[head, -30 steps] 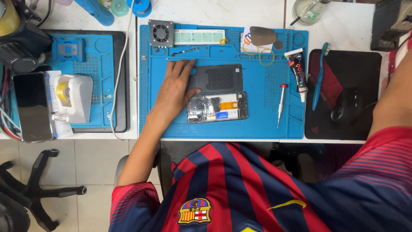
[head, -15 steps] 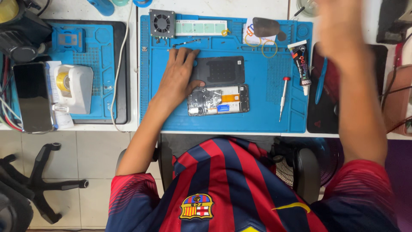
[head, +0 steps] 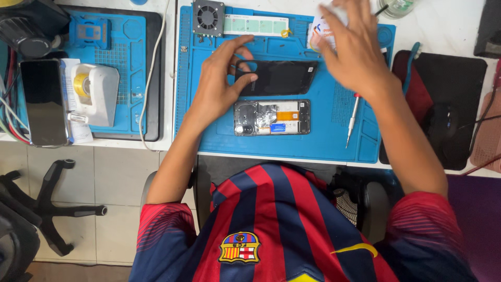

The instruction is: The person uses a blue electric screwdriver to remove screws from a black smartphone back cover and then from the phone's internal frame. The back cover is set aside, and the person continues to unscrew components inside the phone chassis.

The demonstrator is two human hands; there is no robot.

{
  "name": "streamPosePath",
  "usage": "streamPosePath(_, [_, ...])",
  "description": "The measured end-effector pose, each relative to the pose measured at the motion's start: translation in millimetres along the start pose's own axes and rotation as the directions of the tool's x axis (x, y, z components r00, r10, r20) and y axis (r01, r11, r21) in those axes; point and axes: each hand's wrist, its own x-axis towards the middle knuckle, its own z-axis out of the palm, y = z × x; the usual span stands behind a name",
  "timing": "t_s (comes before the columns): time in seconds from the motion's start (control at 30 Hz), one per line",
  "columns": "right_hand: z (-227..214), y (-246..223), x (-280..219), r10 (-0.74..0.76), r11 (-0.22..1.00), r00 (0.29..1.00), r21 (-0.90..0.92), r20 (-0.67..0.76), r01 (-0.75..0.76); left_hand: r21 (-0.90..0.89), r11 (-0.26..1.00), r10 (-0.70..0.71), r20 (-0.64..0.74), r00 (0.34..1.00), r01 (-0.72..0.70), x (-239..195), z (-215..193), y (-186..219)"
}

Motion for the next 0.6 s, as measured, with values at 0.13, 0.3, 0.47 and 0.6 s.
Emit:
streamPosePath(0.13, [-11.3,-32.4,-5.6,-0.082,0.953,0.994,0.298,0.075,0.056,-0.196,0.981,-0.001,-0.020,1.000,-0.003,0.6,1.5,6.9])
streamPosePath(0.3, [-12.2,-45.9,-7.7,0.058,0.887,0.995,0.452,0.086,-0.091,-0.457,0.889,-0.032,-0.123,0.992,-0.028,-4.0,13.1,13.0])
streamPosePath(0.47, [8.4,-62.4,-17.9,0.243,0.575,0.969,0.799,0.041,-0.178,-0.752,0.658,-0.128,-0.159,0.979,-0.036,-19.4,49.7,7.8])
streamPosePath(0.6, [24.2,-80.6,-25.2,0.312,0.258,0.934,0.931,0.174,-0.259,-0.759,0.651,-0.264,-0.217,0.940,0.008,-30.0,79.6,-5.9])
